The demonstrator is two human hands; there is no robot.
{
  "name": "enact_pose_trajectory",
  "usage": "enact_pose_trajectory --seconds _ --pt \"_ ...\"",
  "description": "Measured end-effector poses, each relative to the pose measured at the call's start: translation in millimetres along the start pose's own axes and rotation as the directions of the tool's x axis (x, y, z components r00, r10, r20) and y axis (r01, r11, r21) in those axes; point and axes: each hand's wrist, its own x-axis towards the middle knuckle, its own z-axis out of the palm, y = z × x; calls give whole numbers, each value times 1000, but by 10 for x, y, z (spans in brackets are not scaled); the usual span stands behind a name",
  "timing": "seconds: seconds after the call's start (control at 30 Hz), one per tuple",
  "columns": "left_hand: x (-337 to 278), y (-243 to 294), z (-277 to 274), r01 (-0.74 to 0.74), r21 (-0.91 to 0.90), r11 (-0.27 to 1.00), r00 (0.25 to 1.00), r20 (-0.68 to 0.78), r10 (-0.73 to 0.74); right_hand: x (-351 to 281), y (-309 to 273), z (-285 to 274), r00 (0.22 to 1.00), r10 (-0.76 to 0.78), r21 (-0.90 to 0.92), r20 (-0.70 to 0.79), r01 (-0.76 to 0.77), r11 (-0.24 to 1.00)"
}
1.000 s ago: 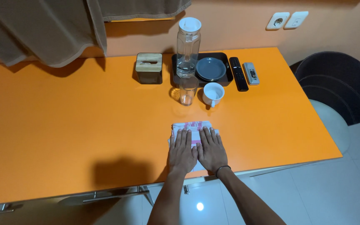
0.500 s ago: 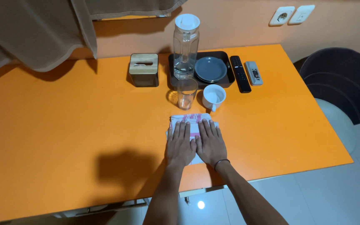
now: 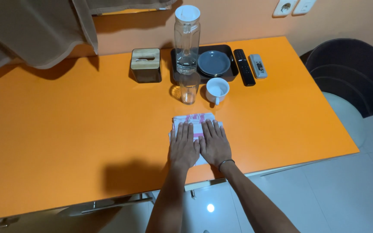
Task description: The person wipes an orange table with a cloth, moving a cup and other items aside to clean the surface. Then the person walks to the bed, picks up a pillow, and carries it back to the table area.
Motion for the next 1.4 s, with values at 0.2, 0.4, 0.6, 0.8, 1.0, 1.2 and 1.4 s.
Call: enact_pose_trajectory --seconds 0.2,0.4,0.6,0.8,1.0,1.2,1.4 --pt "-275 59 -59 5 -2 1000 998 55 -5 -297 -113 -25 1000 18 -17 -6 -18 1000" --pt "-422 101 -78 19 -36 999 998 60 -17 -462 -170 -73 1000 -5 -13 -30 5 1000" --pt "-431 86 -23 4 -32 999 999 34 -3 -467 -216 -178 999 32 37 21 -33 999" --pt "-329 105 -113 61 -12 998 988 142 -59 -371 -151 -115 1000 -16 -1 -14 16 1000" --pt "-120 26 -38 77 21 997 994 74 -79 -76 -20 52 998 -66 -34 13 66 997" --pt "152 -76 29 126 -23 992 992 17 -125 270 32 62 995 -94 3 46 94 996" --pt "224 -58 130 147 4 989 984 -103 -146 409 130 96 988 -139 13 63 138 990"
